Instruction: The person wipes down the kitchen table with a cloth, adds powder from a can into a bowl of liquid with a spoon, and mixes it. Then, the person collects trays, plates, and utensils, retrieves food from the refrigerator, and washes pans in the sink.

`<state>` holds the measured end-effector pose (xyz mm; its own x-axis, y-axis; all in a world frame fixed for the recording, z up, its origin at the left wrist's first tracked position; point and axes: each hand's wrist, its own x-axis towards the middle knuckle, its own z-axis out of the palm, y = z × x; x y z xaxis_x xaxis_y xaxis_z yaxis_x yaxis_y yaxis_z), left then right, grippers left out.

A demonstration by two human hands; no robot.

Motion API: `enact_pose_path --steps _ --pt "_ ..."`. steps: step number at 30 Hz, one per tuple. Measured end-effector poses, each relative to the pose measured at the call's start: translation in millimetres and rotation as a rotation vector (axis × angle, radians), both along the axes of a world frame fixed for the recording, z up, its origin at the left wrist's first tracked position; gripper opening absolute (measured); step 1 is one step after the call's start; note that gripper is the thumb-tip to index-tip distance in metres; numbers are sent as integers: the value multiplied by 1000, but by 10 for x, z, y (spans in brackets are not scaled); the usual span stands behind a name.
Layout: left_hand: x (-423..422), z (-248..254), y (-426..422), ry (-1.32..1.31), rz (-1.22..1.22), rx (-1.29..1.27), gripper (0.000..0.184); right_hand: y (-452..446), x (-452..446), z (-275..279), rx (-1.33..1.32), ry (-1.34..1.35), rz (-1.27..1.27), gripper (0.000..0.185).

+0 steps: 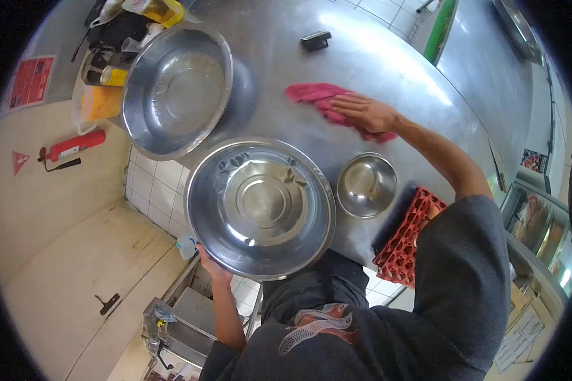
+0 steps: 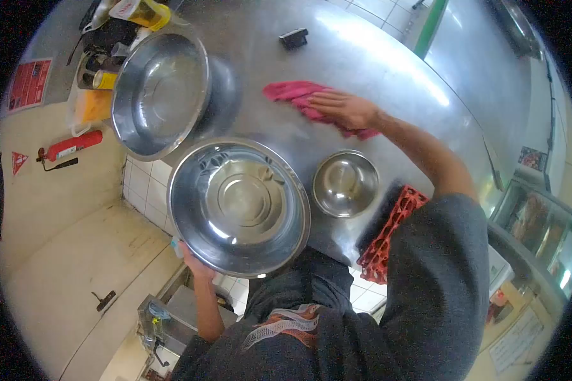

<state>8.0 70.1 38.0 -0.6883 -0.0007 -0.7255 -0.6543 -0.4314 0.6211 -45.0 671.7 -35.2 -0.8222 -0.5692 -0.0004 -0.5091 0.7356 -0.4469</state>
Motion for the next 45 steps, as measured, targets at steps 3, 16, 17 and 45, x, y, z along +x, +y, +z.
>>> enact_pose_path --steps 3,16,17,45 --pt "9 -1 148 12 -17 -43 67 458 666 96 88 -14 -265 53" --pt "-247 163 993 103 -133 -12 63 875 2102 171 49 148 -999 39" --pt "-274 166 1067 105 -138 -4 63 822 2087 186 88 212 -1082 37" --pt "-352 -39 2262 107 -427 154 80 -959 3506 2030 -311 -155 -1685 29"
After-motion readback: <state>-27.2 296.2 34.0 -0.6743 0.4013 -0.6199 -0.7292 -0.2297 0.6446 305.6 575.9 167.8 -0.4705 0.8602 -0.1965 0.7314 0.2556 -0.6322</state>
